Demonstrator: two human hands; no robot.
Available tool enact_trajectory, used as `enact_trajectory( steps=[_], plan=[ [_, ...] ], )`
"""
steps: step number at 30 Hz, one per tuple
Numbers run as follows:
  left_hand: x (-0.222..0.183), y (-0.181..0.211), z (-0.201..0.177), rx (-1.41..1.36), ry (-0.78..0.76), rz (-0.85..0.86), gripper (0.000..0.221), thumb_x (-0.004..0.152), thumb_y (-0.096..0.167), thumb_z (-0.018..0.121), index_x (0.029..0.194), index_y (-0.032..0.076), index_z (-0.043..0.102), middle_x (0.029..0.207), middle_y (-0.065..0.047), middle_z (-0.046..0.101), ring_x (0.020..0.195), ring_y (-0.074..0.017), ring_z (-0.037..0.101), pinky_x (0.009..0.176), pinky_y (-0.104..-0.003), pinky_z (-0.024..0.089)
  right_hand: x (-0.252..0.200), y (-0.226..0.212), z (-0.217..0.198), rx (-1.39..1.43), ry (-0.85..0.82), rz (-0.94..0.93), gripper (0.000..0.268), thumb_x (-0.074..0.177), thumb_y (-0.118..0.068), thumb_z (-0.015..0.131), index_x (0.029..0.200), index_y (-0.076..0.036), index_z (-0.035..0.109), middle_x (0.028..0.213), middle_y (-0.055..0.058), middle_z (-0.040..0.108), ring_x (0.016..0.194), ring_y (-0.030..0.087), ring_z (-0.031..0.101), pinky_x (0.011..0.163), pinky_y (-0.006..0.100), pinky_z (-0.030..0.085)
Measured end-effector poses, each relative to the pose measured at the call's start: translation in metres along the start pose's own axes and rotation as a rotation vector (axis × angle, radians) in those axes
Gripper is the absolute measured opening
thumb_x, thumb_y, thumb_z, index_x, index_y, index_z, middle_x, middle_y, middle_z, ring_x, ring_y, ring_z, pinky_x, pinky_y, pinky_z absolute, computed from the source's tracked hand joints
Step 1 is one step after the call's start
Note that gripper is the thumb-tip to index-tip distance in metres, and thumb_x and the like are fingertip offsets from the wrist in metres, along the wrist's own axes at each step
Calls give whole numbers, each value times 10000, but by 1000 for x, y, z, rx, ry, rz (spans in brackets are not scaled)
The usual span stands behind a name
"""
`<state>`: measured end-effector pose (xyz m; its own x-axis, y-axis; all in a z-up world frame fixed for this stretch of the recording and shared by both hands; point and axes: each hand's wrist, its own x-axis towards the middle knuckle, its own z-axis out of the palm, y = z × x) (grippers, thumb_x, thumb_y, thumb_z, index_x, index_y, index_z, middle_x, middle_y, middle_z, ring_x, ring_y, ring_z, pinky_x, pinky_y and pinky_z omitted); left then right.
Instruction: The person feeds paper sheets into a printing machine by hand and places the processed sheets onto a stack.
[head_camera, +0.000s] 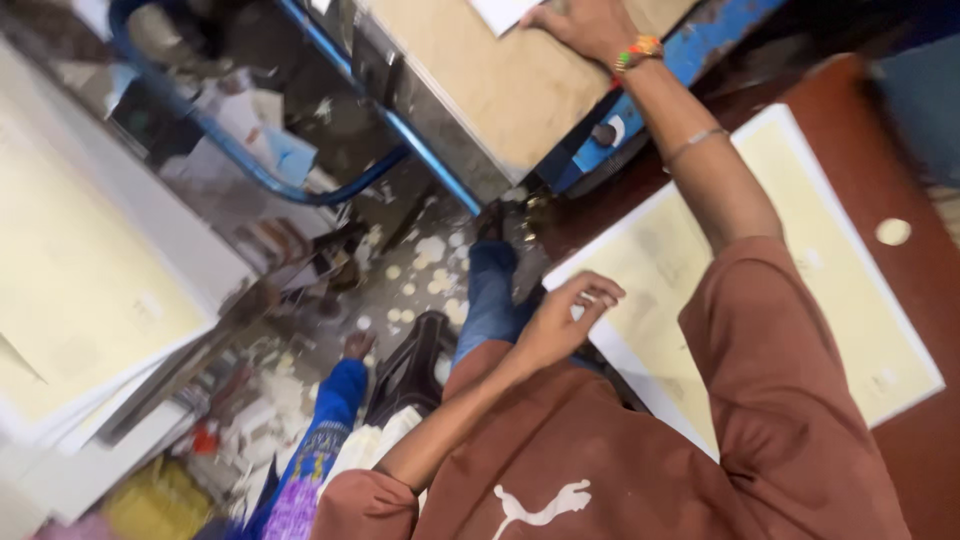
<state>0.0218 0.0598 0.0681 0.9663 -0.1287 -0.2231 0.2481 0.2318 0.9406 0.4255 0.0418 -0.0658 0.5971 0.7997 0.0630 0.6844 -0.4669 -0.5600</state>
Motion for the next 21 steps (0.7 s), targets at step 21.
enact_trajectory(
  steps=[21],
  plan=[
    [-31,-169,81,-571,165,-728,465,931,175,697,1359,89,536,1265,-50,627,1145,-200,606,968,-395,503,-776,-258,-96,-489,-462,461,433,861,-191,627,1281,-297,623,1528,-51,487,1429,137,440,1189,462,354]
  ],
)
